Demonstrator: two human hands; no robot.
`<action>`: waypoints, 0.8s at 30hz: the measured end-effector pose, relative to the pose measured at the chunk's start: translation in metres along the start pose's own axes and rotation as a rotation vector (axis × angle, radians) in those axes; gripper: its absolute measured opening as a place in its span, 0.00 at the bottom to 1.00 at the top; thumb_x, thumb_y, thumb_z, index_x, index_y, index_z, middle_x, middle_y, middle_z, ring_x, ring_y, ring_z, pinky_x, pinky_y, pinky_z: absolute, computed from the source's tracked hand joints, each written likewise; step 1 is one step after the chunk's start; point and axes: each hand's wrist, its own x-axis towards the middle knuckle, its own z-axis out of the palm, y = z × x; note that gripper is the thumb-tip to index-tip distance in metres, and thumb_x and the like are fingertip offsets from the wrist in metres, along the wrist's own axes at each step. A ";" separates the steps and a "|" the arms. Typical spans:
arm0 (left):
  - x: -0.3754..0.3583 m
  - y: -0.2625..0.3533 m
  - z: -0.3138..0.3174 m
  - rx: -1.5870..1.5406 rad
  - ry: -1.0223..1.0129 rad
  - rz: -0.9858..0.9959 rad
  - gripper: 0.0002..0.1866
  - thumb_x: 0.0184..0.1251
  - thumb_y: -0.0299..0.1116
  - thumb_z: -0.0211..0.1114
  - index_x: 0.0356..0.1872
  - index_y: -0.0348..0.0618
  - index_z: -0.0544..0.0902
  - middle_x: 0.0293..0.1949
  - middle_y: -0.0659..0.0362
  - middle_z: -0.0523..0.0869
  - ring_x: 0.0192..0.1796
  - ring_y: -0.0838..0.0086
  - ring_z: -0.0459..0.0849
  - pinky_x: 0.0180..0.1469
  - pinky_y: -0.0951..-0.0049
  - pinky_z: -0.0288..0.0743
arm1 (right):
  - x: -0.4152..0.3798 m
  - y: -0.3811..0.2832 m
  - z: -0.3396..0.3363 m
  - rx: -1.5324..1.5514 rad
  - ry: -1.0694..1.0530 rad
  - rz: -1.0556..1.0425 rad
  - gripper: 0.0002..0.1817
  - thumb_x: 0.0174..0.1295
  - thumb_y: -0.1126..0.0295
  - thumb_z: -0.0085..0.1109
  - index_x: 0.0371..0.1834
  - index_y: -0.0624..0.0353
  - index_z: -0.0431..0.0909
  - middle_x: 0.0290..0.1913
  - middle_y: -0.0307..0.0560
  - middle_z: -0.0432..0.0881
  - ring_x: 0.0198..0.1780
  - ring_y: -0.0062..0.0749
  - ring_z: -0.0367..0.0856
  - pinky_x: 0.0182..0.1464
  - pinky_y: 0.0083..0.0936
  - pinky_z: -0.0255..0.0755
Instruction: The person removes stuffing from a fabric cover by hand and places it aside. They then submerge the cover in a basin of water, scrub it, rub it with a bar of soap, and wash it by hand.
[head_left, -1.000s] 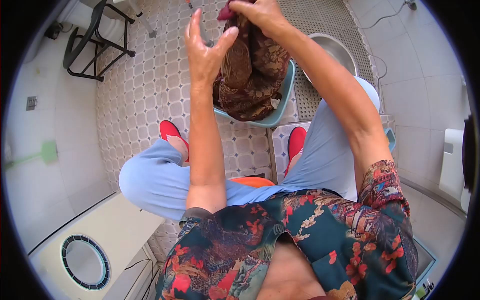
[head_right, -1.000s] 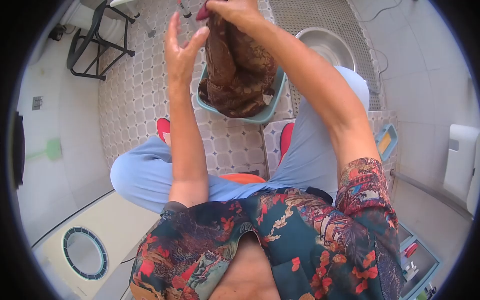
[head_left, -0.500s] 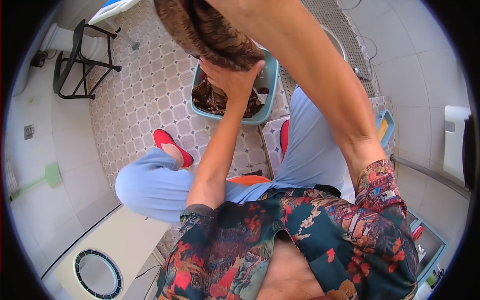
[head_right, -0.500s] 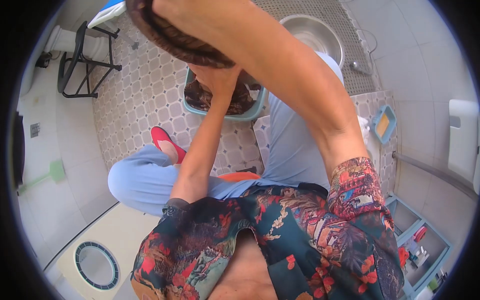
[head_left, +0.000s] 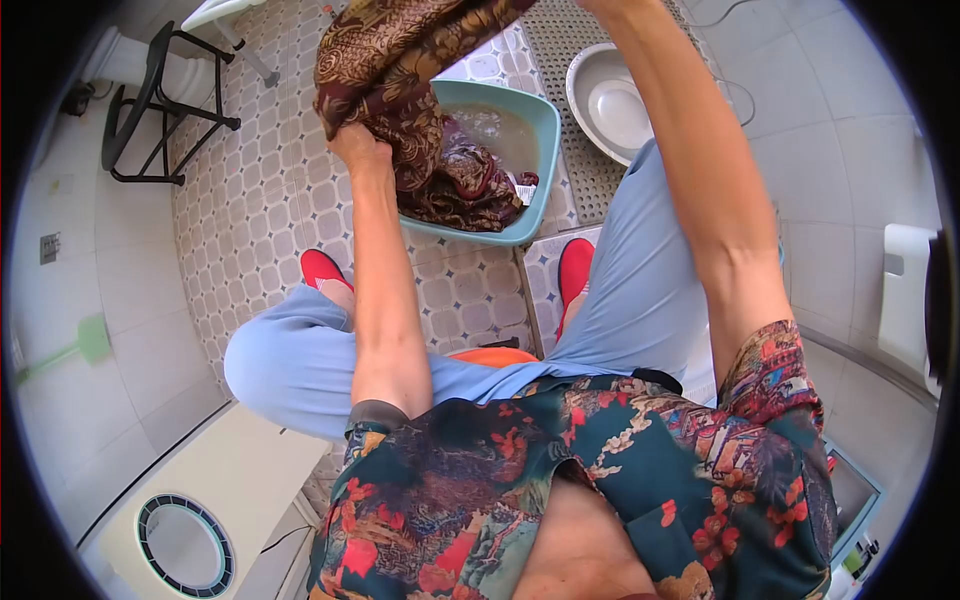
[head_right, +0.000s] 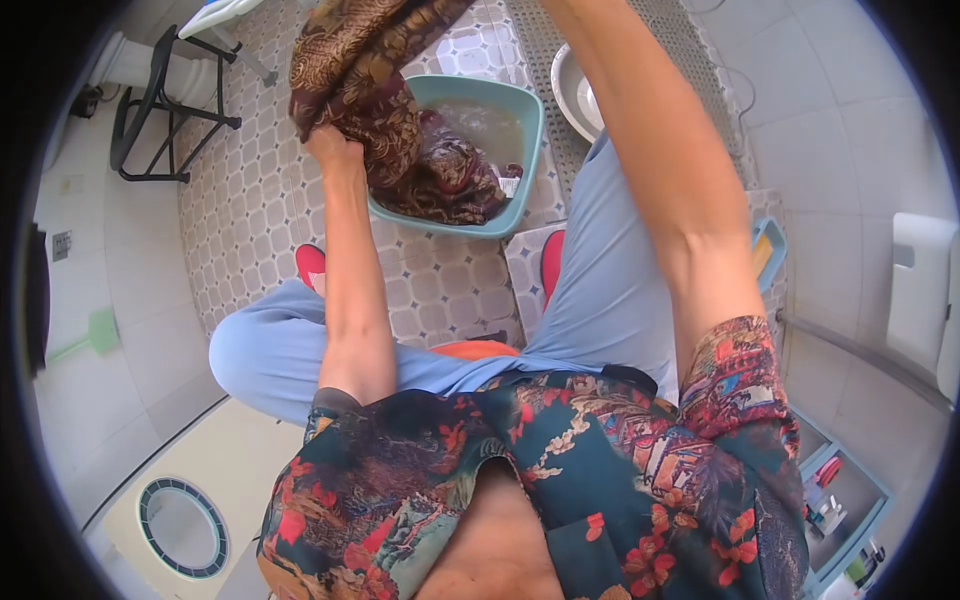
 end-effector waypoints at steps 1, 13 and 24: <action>-0.002 0.005 0.002 0.004 -0.001 -0.002 0.18 0.65 0.34 0.61 0.54 0.37 0.77 0.51 0.53 0.83 0.52 0.63 0.83 0.54 0.62 0.80 | 0.001 0.014 -0.007 -0.122 0.043 0.140 0.10 0.56 0.66 0.64 0.36 0.61 0.82 0.33 0.46 0.85 0.36 0.35 0.84 0.42 0.31 0.79; -0.033 0.056 0.049 -0.203 -0.150 -0.072 0.21 0.74 0.43 0.51 0.62 0.46 0.71 0.56 0.58 0.78 0.58 0.67 0.77 0.60 0.63 0.75 | -0.033 0.082 0.019 -1.286 -0.589 0.001 0.73 0.33 0.43 0.80 0.75 0.67 0.38 0.71 0.70 0.53 0.74 0.54 0.52 0.74 0.39 0.49; -0.048 0.041 0.046 -0.335 -0.207 -0.300 0.22 0.75 0.46 0.48 0.61 0.45 0.73 0.54 0.58 0.80 0.53 0.68 0.81 0.55 0.66 0.79 | -0.062 0.102 0.057 -0.712 -0.604 0.249 0.65 0.36 0.59 0.79 0.75 0.63 0.44 0.67 0.61 0.66 0.69 0.47 0.63 0.74 0.35 0.52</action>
